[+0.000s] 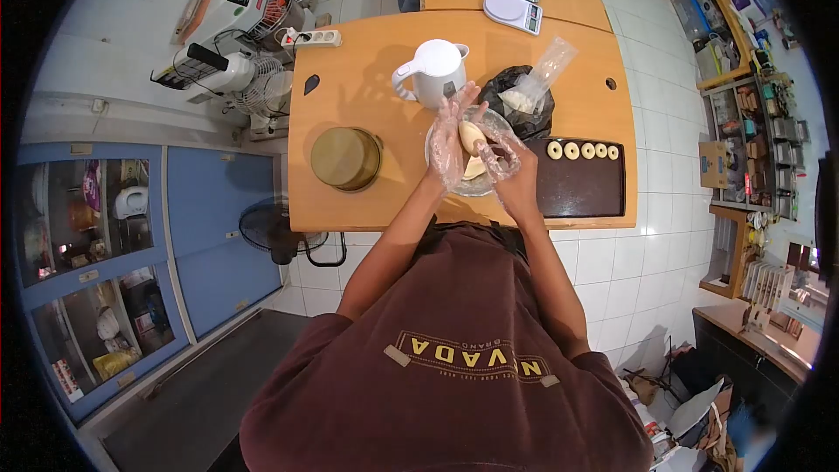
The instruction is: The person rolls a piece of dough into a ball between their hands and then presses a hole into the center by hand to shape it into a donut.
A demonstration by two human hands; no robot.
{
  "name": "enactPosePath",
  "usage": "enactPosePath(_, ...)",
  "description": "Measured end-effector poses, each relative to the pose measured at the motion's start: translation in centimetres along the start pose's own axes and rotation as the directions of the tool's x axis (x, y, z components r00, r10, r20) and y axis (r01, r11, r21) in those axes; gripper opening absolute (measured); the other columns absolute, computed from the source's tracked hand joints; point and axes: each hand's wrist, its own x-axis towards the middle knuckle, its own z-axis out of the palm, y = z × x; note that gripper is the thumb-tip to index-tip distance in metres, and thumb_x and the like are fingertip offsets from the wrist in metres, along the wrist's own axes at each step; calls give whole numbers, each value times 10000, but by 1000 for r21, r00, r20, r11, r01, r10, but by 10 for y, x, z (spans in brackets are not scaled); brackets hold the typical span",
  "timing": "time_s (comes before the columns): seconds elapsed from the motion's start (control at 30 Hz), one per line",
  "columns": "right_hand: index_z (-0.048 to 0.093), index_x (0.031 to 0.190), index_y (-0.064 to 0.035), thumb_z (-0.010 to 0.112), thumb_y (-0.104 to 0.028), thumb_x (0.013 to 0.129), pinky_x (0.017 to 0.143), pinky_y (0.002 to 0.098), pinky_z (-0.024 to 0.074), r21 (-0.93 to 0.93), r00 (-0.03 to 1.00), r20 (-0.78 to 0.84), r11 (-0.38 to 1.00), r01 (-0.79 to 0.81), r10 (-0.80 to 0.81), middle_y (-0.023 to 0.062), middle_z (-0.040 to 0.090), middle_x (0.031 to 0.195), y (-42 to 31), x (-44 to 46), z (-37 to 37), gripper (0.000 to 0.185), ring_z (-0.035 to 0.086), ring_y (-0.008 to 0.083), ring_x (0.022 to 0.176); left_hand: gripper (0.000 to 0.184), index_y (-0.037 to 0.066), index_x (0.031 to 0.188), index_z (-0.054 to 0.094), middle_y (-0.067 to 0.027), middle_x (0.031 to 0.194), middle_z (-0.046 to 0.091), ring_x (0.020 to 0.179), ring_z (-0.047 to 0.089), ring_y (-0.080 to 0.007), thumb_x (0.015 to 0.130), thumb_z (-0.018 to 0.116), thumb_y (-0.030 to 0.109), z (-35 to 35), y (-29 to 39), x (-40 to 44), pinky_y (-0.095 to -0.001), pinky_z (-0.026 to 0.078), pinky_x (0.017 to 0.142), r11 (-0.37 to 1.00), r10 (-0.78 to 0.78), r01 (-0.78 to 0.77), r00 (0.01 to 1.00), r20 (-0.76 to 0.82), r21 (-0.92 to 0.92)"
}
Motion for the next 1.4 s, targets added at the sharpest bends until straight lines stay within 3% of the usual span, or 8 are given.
enactPosePath(0.23, 749, 1150, 5, 754, -50, 872, 890, 392, 540, -40, 987, -144, 997, 71, -76, 210, 751, 1071, -16, -2, -3, 283, 728, 317, 992, 531, -16, 1429, 502, -103, 1303, 633, 1201, 618, -191, 955, 715, 89, -17, 10, -26, -355, 521, 1031, 931, -130, 119, 992, 8, 345)
enactPosePath(0.3, 738, 1164, 23, 731, -14, 892, 862, 342, 535, -116, 982, -127, 986, 124, -138, 157, 721, 1059, -8, -6, -2, 275, 693, 238, 960, 494, -29, 1394, 535, -104, 1312, 628, 1210, 608, -182, 939, 715, 31, -15, 17, -31, -347, 515, 1039, 930, -148, 149, 989, -28, 335)
enactPosePath(0.73, 756, 1095, 24, 731, 3, 902, 815, 300, 543, -18, 997, 20, 997, 70, -70, 116, 718, 1003, -16, -1, -16, 195, 695, 170, 924, 433, -30, 1281, 610, -90, 1227, 673, 1142, 633, -168, 882, 773, 19, -39, 24, -38, -325, 519, 993, 912, -80, 45, 994, 68, 407)
enactPosePath(0.83, 759, 1009, 9, 775, -82, 874, 785, 364, 552, -162, 977, -56, 967, 196, -207, 171, 757, 950, -22, 2, -14, 163, 736, 286, 852, 445, -33, 1291, 608, -92, 1231, 673, 1149, 632, -170, 885, 775, 37, -32, 28, -40, -327, 519, 996, 907, -102, 67, 993, 62, 416)
enactPosePath(0.93, 755, 965, 13, 762, -67, 879, 777, 375, 553, -81, 993, -79, 994, 80, -86, 163, 751, 903, -21, -1, -9, 118, 733, 290, 826, 464, -51, 1320, 583, -108, 1244, 668, 1159, 638, -184, 902, 756, 53, -19, 33, -42, -336, 522, 1014, 893, -125, 89, 991, 53, 441)
enactPosePath(1.1, 710, 1145, -16, 835, -187, 813, 879, 435, 535, -62, 993, 108, 996, 60, -53, 178, 727, 1082, -22, 1, -22, 394, 701, 332, 1005, 558, -71, 1398, 531, -137, 1274, 667, 1164, 655, -198, 913, 757, 85, -14, 38, -42, -336, 542, 1014, 971, -165, 151, 984, 64, 183)
enactPosePath(1.23, 649, 1281, -35, 860, -301, 771, 1052, 502, 468, -172, 934, 317, 958, 229, -166, 223, 632, 1320, -49, 12, -36, 613, 589, 414, 1241, 645, -17, 1456, 494, -136, 1312, 660, 1165, 660, -192, 896, 785, 110, -8, 48, -43, -332, 553, 990, 947, -211, 175, 971, 111, 271)
enactPosePath(1.4, 652, 1241, 9, 841, -207, 738, 1058, 480, 466, -235, 861, 450, 899, 370, -237, 237, 618, 1326, -32, 23, -44, 579, 574, 457, 1230, 754, 26, 1517, 428, -134, 1357, 640, 1186, 655, -194, 869, 806, 100, -1, 53, -41, -336, 556, 1001, 897, -274, 181, 944, 185, 403)
